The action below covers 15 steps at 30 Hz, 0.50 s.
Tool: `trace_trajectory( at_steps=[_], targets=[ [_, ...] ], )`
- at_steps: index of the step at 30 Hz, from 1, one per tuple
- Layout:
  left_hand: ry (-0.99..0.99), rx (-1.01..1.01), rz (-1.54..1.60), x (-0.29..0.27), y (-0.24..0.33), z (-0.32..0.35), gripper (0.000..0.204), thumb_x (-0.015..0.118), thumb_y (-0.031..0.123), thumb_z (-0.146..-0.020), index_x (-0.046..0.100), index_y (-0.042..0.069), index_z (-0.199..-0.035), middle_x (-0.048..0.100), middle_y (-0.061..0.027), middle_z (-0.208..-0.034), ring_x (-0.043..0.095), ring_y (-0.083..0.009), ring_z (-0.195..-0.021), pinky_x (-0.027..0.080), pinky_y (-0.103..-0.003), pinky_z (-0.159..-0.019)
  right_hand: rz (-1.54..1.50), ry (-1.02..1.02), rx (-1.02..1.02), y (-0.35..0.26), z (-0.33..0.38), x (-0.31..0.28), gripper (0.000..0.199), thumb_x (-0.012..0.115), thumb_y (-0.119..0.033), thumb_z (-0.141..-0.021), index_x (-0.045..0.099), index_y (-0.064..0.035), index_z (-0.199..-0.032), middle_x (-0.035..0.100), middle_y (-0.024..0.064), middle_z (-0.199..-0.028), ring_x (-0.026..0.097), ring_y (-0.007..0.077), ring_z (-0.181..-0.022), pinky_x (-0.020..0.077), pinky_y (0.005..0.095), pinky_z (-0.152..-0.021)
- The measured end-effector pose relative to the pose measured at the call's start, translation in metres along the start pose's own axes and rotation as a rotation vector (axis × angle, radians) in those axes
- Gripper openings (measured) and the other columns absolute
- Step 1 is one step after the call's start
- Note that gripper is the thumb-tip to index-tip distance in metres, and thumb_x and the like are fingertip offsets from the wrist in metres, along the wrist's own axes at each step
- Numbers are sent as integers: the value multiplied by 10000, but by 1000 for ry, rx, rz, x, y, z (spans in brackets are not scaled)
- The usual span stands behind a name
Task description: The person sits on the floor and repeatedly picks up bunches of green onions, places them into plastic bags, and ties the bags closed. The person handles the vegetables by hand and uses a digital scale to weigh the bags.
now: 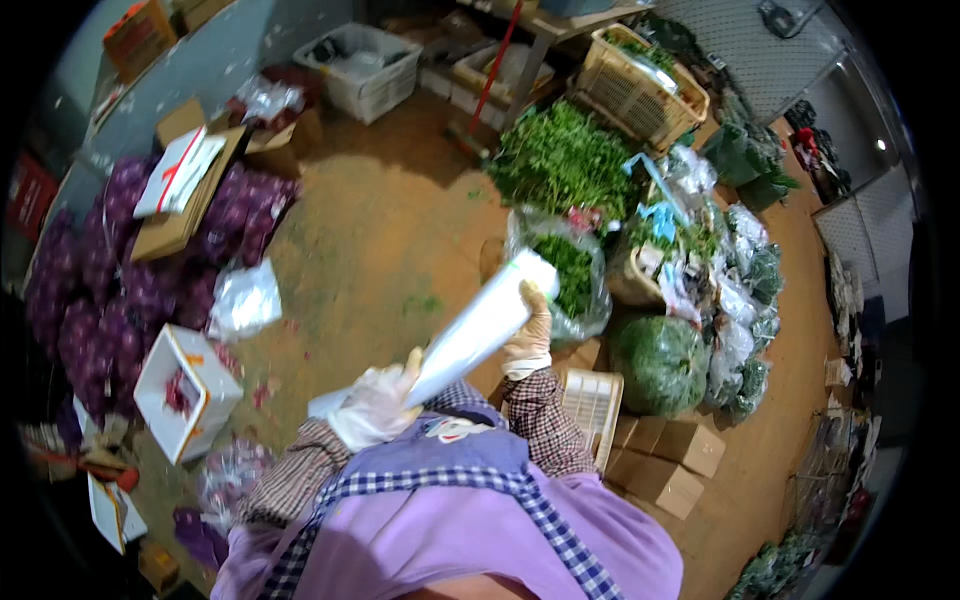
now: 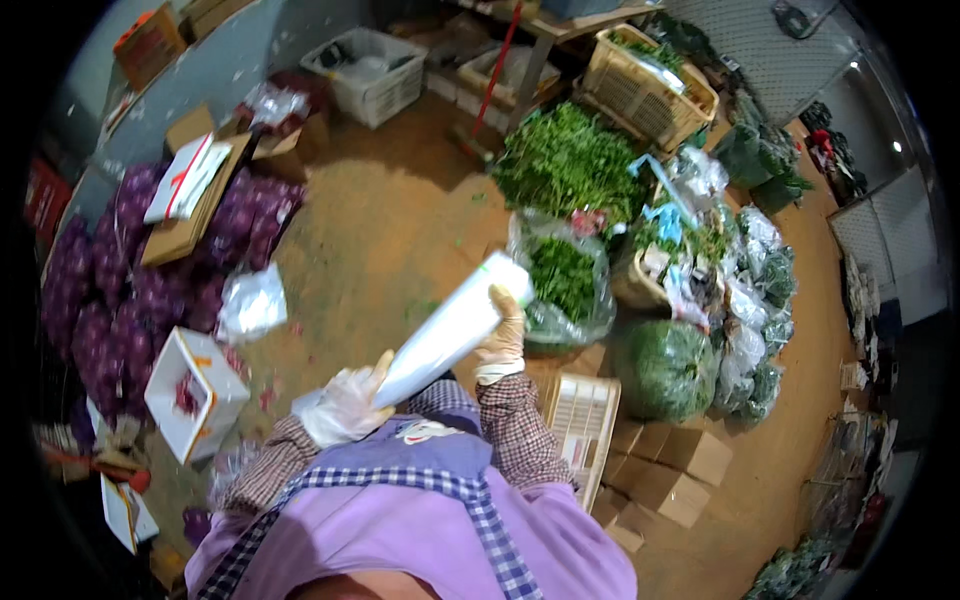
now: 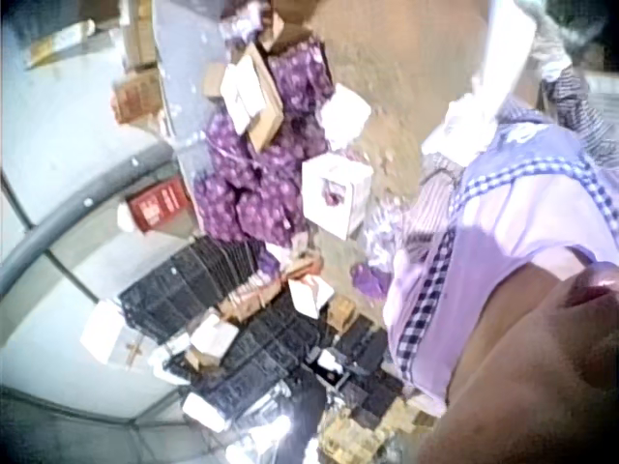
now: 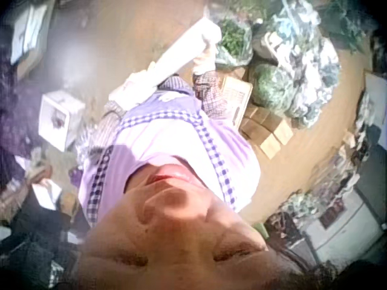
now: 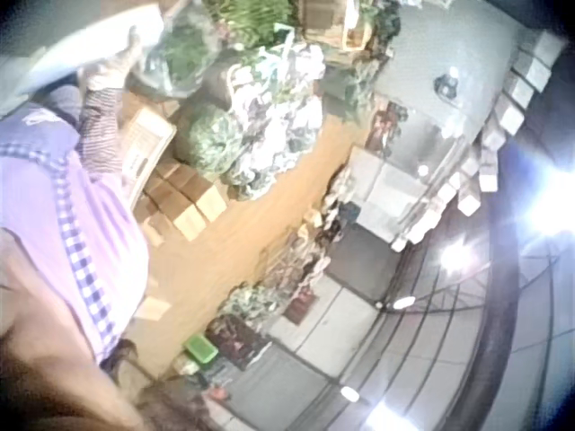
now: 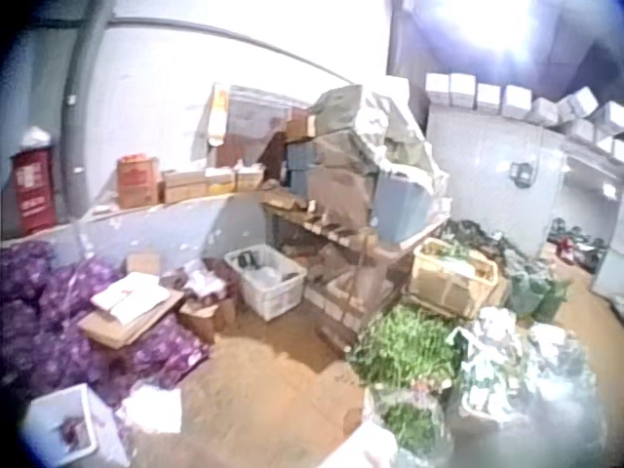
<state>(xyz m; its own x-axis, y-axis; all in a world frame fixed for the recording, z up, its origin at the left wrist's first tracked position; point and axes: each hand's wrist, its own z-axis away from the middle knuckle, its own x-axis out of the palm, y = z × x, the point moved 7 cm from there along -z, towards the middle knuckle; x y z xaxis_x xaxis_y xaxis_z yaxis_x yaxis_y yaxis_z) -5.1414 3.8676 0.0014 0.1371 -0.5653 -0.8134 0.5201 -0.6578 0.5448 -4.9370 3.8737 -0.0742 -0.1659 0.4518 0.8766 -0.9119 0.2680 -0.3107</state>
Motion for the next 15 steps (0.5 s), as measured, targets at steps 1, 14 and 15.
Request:
trace_trajectory(
  at_steps=[1, 14, 15],
  targets=[
    [-47, -2, 121, -14, -7, -25, 728, 630, 233, -663, 308, -43, -1254, 549, -216, -916, 551, -356, -804, 447, -405, -717, -50, 119, -156, -37, -35, -22, 377, 615, -101, -739, 499, -17, -1087, 587, 91, -865, 583, 174, -731, 508, 316, -687],
    [378, -156, 982, -192, -203, -233, 704, 651, -24, -590, 380, 6, -1239, 528, -80, -1103, 517, -166, -980, 400, -273, -876, 1439, 494, 84, -164, -245, -86, 440, 625, -207, -764, 456, -64, -1144, 602, 57, -891, 583, 168, -740, 476, 293, -618],
    [521, -136, 866, -218, -226, -250, 667, 678, -15, -607, 407, 19, -1215, 531, -64, -1086, 531, -166, -936, 436, -293, -826, 1734, 535, 183, -155, -263, -113, 391, 615, -179, -771, 476, -65, -1118, 604, 55, -863, 584, 185, -733, 474, 302, -619]
  ],
)
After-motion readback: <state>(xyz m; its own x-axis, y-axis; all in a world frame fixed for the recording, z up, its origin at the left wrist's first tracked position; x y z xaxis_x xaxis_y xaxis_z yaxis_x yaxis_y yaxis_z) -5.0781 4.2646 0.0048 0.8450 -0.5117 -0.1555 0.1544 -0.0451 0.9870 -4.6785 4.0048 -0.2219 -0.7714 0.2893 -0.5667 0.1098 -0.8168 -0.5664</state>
